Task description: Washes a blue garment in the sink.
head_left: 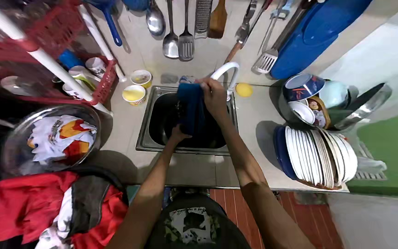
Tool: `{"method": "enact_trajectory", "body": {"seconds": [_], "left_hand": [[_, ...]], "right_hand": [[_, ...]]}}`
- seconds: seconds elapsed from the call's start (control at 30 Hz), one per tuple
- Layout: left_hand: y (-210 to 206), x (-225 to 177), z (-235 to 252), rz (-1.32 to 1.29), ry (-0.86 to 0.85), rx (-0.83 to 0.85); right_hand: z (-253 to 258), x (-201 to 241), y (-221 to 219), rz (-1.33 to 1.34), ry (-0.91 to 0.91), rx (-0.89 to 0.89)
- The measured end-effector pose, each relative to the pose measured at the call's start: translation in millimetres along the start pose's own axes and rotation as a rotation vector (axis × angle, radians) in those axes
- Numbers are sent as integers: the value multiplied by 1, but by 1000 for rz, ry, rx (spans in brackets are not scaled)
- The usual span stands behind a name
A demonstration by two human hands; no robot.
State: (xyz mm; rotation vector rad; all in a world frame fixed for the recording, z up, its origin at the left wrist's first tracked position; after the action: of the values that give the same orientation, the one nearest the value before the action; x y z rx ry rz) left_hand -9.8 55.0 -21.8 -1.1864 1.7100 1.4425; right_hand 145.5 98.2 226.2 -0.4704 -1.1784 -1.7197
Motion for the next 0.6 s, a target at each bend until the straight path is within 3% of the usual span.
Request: {"method": "enact_trajectory", "body": {"seconds": [0.1,0.23,0.4,0.5,0.6], "left_hand": [[-8,6,7,8,-22,-82],[-9,-18,-10,-53,-20,-65],[-4,-21,-1,39,-19,-66],[6,-10,7,-137,29,-102],[29,-20,6,-369,133,-188]], "right_hand": [[25,46,31,126,35,-129],[62,107,81,191,71,-290],[92,142,108,98,41,-508],[98,125,77,-53,21,-388],[83,84,22,-217,-33,-84]]}}
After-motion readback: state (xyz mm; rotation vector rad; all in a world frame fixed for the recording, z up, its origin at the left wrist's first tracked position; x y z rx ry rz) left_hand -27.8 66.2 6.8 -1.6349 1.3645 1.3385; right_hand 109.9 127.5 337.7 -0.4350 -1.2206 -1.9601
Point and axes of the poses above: each hand's wrist, its own z-axis towards the middle knuckle, its own y-axis out of the back of the hand, x = y × z, the point moved 6 cm from there along z, towards the middle knuckle, and after that the axes turned 9 degrees about -y, right-handed, at the moved point
